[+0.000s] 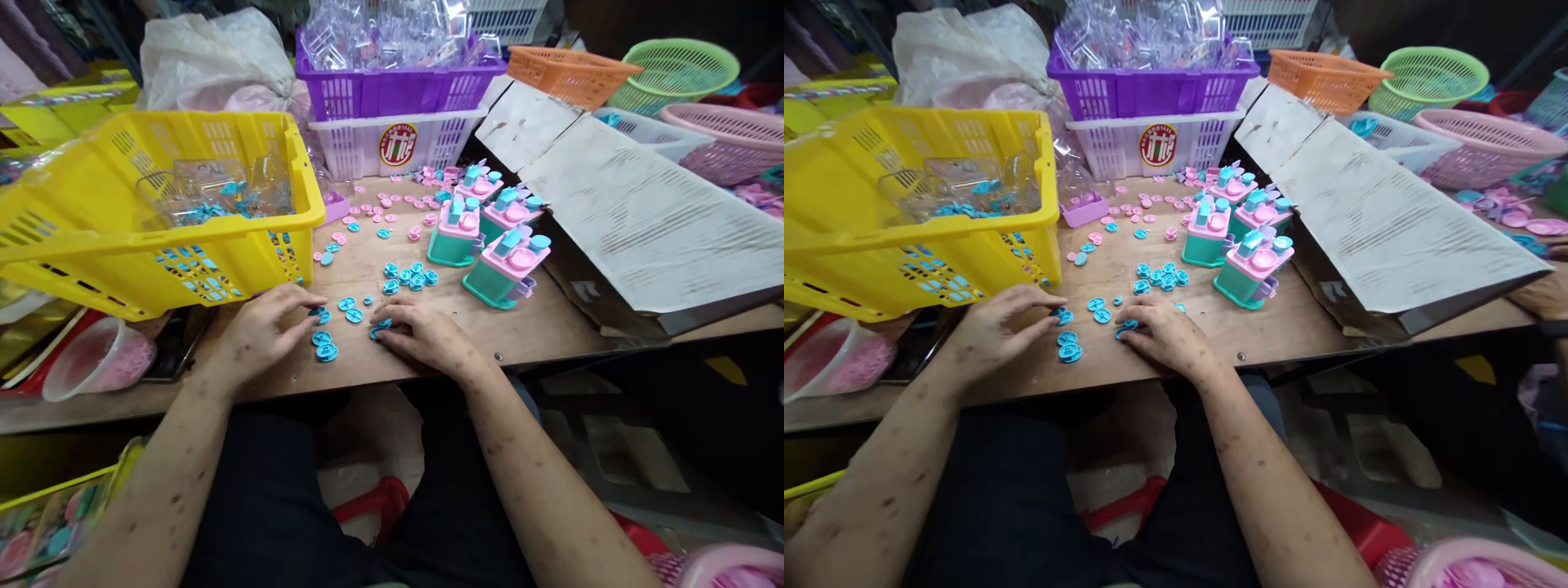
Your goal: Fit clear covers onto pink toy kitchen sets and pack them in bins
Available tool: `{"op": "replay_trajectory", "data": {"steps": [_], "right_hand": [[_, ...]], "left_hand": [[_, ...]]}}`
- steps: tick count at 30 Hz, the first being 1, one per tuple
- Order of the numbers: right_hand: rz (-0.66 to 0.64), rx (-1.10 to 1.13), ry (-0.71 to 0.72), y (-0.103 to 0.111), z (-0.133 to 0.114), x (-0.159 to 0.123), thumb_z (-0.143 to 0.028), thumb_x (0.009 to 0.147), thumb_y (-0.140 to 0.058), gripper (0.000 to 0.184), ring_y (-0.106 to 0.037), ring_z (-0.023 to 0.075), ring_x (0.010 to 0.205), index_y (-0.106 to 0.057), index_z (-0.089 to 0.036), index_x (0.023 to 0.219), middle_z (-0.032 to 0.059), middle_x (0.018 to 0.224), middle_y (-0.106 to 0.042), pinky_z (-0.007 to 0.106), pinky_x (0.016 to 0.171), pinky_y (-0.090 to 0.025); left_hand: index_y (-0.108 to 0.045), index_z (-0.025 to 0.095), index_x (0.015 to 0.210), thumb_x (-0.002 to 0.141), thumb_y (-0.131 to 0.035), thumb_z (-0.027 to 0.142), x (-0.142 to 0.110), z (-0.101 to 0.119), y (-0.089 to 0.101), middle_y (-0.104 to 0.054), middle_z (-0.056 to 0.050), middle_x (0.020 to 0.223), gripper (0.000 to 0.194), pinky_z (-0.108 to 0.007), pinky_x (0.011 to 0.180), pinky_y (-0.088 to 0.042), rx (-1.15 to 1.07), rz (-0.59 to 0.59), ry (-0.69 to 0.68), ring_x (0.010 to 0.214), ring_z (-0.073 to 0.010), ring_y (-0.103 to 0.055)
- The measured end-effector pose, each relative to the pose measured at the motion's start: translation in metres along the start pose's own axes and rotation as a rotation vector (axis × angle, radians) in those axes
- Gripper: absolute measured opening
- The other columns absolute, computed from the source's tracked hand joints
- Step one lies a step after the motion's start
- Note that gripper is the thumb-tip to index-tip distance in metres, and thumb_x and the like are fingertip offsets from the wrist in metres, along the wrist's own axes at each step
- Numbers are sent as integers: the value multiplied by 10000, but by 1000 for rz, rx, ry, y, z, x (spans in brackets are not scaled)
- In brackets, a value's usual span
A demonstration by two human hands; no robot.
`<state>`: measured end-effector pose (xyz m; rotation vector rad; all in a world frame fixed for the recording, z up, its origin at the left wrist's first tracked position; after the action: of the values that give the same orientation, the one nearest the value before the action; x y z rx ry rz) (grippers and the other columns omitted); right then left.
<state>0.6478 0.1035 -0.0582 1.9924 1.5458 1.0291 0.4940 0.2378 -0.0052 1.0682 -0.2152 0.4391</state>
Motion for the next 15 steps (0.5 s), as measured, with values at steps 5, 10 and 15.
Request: {"op": "replay_trajectory", "data": {"steps": [5,10,15], "right_hand": [[41,-73,60,8,2,-1,-157,1031,-786,119,-697,295,1303,-830,-234,1111,125,1397,-718,503,1158,-563],[127,-50,22,21,-2,7,-154,1034,-738,87,-731,283,1160,-764,-233,1060,83,1186,-787,468,1073,-573],[147,128,-111,26,-4,30,-194,1079,-635,157,-747,202,873,-784,-231,1111,36,1019,-819,333,820,-599]], "left_hand": [[-793,258,1163,1084,-651,263,-42,29,8,-805,-58,1137,163,-368,1030,-627,21,105,46,1087,-222,-767],[-786,241,1163,1090,-660,263,-58,7,23,-811,-56,1152,146,-360,1045,-613,30,212,107,1090,-215,-769],[-805,228,1131,1080,-627,335,-54,-29,19,-810,-75,1153,214,-389,1056,-607,83,143,185,1106,-244,-760]]}}
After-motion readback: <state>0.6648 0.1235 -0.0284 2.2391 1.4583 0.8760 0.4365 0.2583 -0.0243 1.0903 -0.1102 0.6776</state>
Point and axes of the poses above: each hand's wrist, its own x-axis towards the middle knuckle, its own y-axis out of the back of the hand, z = x × y, the point moved 10 cm from there along x, towards the middle knuckle
